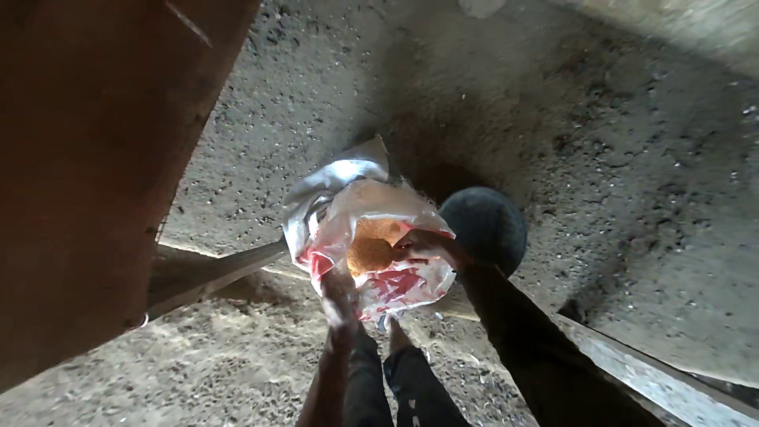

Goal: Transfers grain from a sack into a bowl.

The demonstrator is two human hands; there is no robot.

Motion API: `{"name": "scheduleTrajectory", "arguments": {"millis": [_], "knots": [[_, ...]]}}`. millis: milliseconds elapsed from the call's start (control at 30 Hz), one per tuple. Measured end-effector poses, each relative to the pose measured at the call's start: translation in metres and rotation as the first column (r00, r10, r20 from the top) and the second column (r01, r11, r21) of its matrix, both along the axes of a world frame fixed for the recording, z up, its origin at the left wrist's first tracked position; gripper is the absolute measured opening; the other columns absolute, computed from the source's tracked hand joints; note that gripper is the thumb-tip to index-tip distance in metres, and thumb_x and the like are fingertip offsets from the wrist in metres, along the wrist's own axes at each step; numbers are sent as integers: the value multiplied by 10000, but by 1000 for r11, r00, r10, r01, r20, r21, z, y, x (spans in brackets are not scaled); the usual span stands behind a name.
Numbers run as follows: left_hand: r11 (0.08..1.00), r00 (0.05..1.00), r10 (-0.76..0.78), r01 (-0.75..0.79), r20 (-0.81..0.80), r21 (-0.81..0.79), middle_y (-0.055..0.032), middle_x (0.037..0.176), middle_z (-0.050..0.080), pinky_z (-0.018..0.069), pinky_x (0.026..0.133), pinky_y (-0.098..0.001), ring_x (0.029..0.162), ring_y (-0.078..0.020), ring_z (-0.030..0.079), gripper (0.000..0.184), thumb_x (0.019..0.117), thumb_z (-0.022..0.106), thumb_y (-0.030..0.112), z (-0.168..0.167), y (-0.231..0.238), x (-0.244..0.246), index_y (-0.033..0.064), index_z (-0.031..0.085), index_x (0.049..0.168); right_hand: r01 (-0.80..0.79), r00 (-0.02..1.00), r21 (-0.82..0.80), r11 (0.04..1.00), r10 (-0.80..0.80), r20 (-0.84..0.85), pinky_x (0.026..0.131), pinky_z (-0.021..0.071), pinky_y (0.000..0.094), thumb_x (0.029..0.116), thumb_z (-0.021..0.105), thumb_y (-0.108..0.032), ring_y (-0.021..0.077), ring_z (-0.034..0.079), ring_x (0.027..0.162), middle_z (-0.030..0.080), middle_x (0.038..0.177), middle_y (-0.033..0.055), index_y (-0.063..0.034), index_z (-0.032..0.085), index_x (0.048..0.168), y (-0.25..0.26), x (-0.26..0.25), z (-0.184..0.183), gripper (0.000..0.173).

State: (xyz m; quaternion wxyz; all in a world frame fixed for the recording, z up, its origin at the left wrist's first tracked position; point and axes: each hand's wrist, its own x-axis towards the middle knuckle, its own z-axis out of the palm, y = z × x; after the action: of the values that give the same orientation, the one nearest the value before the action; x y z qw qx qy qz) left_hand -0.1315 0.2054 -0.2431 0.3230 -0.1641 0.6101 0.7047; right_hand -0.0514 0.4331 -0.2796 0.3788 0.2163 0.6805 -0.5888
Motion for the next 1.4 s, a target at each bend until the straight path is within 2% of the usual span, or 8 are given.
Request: {"name": "scheduleTrajectory", "arguments": {"millis": [267, 400, 633, 733, 833, 933, 1200, 1400], "knots": [[997, 991, -60, 64, -121, 33, 117, 582, 506, 456, 452, -184, 468, 3, 479, 448, 1108, 151, 334, -5, 1, 3, 206, 546, 939, 156, 980, -104, 982, -167, -112, 458, 413, 213, 1032, 602, -299, 38, 474, 478, 553, 635, -21, -39, 706, 1053, 27, 57, 42, 281], [986, 971, -156, 143, -184, -81, 82, 757, 545, 485, 539, -197, 583, -7, 515, 383, 1122, 211, 331, 1, -4, 3, 137, 537, 1176, 282, 953, -81, 956, -288, -91, 438, 400, 196, 1029, 593, -266, 29, 470, 463, 538, 618, -40, -53, 683, 1037, 48, 108, 66, 232], [979, 981, -167, 152, -103, -138, 96, 621, 540, 472, 431, -212, 476, -16, 518, 368, 1102, 267, 388, 8, -7, -1, 195, 563, 1000, 535, 845, 37, 844, -535, -10, 451, 436, 201, 1011, 601, -253, 43, 506, 476, 571, 629, -41, -69, 676, 990, 91, 233, 93, 200], [947, 991, -101, 69, -86, -314, 62, 763, 616, 525, 506, -243, 601, -37, 607, 258, 1069, 444, 388, 12, -10, 4, 169, 576, 1108, 584, 780, 197, 788, -611, 132, 465, 443, 205, 1040, 600, -312, 51, 507, 493, 573, 680, -18, -54, 668, 1120, 101, 278, 79, 279], [910, 994, -107, 86, -31, -405, -147, 1476, 482, 523, 907, -543, 1238, -283, 552, 700, 1017, 539, 434, 21, -20, 12, 226, 221, 1606, 477, 765, 426, 769, -602, 230, 533, 474, 264, 1048, 568, -422, 94, 525, 563, 594, 784, 29, -87, 647, 1244, 101, 305, 49, 397], [871, 997, -76, 50, -33, -489, -207, 1626, 253, 447, 945, -688, 1388, -416, 396, 875, 990, 578, 501, 33, -23, 32, 264, 41, 1639, 242, 795, 608, 756, -513, 322, 920, 506, 557, 1071, 507, -337, 373, 643, 1057, 642, 1215, 252, -20, 593, 1357, 91, 303, 29, 435], [850, 996, -62, 89, 70, -519, -252, 1634, 209, 466, 944, -684, 1392, -479, 379, 999, 949, 683, 475, 31, -18, 76, 204, 12, 1638, 2, 719, 829, 560, -577, 388, 1010, 474, 638, 979, 608, -106, 496, 502, 1331, 441, 1492, 320, -19, 287, 1583, 54, 272, 28, 690], [859, 999, 25, 2, 45, -512, -275, 1401, 486, 532, 801, -584, 1144, -402, 569, 877, 937, 733, 234, 33, 11, 65, 140, 157, 1591, 59, 903, 833, 549, -385, 189, 963, 491, 644, 1068, 478, -251, 461, 622, 1189, 598, 1360, 262, -125, 445, 1546, 27, 210, 157, 496]]}}
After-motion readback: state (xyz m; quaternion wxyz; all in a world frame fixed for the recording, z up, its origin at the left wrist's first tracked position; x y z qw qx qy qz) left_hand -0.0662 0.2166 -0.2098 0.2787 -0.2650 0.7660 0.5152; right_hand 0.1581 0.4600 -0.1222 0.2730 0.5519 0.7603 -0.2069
